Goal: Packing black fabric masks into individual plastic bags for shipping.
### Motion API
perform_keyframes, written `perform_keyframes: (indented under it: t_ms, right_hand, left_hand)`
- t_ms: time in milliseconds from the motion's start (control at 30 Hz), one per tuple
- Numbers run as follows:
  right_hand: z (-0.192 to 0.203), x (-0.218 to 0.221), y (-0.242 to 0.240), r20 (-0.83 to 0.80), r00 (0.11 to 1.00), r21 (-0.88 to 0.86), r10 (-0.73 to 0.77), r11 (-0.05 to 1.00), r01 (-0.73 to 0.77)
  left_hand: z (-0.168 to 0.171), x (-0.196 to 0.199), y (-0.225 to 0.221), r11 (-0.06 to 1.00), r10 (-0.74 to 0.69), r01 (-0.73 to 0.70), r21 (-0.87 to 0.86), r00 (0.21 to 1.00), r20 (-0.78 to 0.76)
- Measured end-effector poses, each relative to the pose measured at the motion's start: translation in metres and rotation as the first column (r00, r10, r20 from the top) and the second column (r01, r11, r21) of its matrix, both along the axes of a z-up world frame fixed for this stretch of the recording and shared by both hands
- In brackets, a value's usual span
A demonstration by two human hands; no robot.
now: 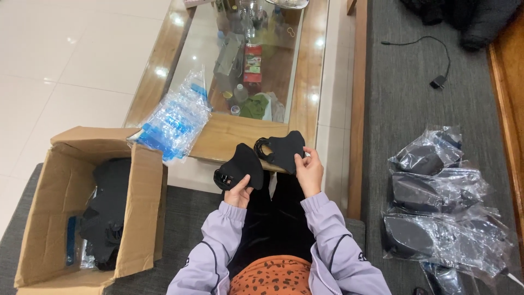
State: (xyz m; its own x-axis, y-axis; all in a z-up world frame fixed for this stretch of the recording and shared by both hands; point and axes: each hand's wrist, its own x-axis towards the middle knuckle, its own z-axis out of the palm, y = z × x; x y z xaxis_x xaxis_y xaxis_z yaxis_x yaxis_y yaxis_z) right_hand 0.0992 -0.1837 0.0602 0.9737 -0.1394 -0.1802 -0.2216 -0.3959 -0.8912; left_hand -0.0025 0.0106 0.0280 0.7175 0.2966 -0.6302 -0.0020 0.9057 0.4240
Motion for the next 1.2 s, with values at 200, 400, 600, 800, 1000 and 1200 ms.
perform_keyframes:
  t_ms: [200, 400, 600, 800, 1000, 1200]
  right_hand:
    - [0.03, -0.015, 0.005, 0.126, 0.987, -0.285, 0.104, 0.956, -0.064]
    - [0.018, -0.017, 0.007, 0.028, 0.978, -0.453, 0.208, 0.875, -0.173]
    - [0.015, -0.015, 0.005, 0.01, 0.978, -0.451, 0.209, 0.874, -0.182]
    - [0.03, -0.032, 0.015, 0.245, 0.928, -0.439, 0.279, 0.886, -0.151]
    - [0.049, -0.06, 0.046, 0.375, 0.853, -0.338, 0.362, 0.911, -0.237]
    - [0.057, -0.077, 0.059, 0.347, 0.785, -0.358, 0.514, 0.846, -0.395]
  left_hand:
    - [-0.012, -0.003, 0.003, 0.998, -0.006, 0.002, -0.063, 0.998, -0.057]
    - [-0.096, 0.002, 0.001, 0.994, -0.094, 0.096, 0.057, 0.995, -0.036]
    - [-0.097, 0.002, -0.003, 0.989, -0.129, 0.128, 0.071, 0.992, 0.009]
    - [-0.05, 0.0, -0.006, 0.989, -0.109, 0.111, 0.099, 0.994, -0.024]
    - [-0.028, 0.0, -0.01, 0.987, -0.116, 0.12, 0.108, 0.992, -0.042]
    - [-0.062, 0.003, -0.005, 0.981, -0.134, 0.14, 0.134, 0.99, -0.052]
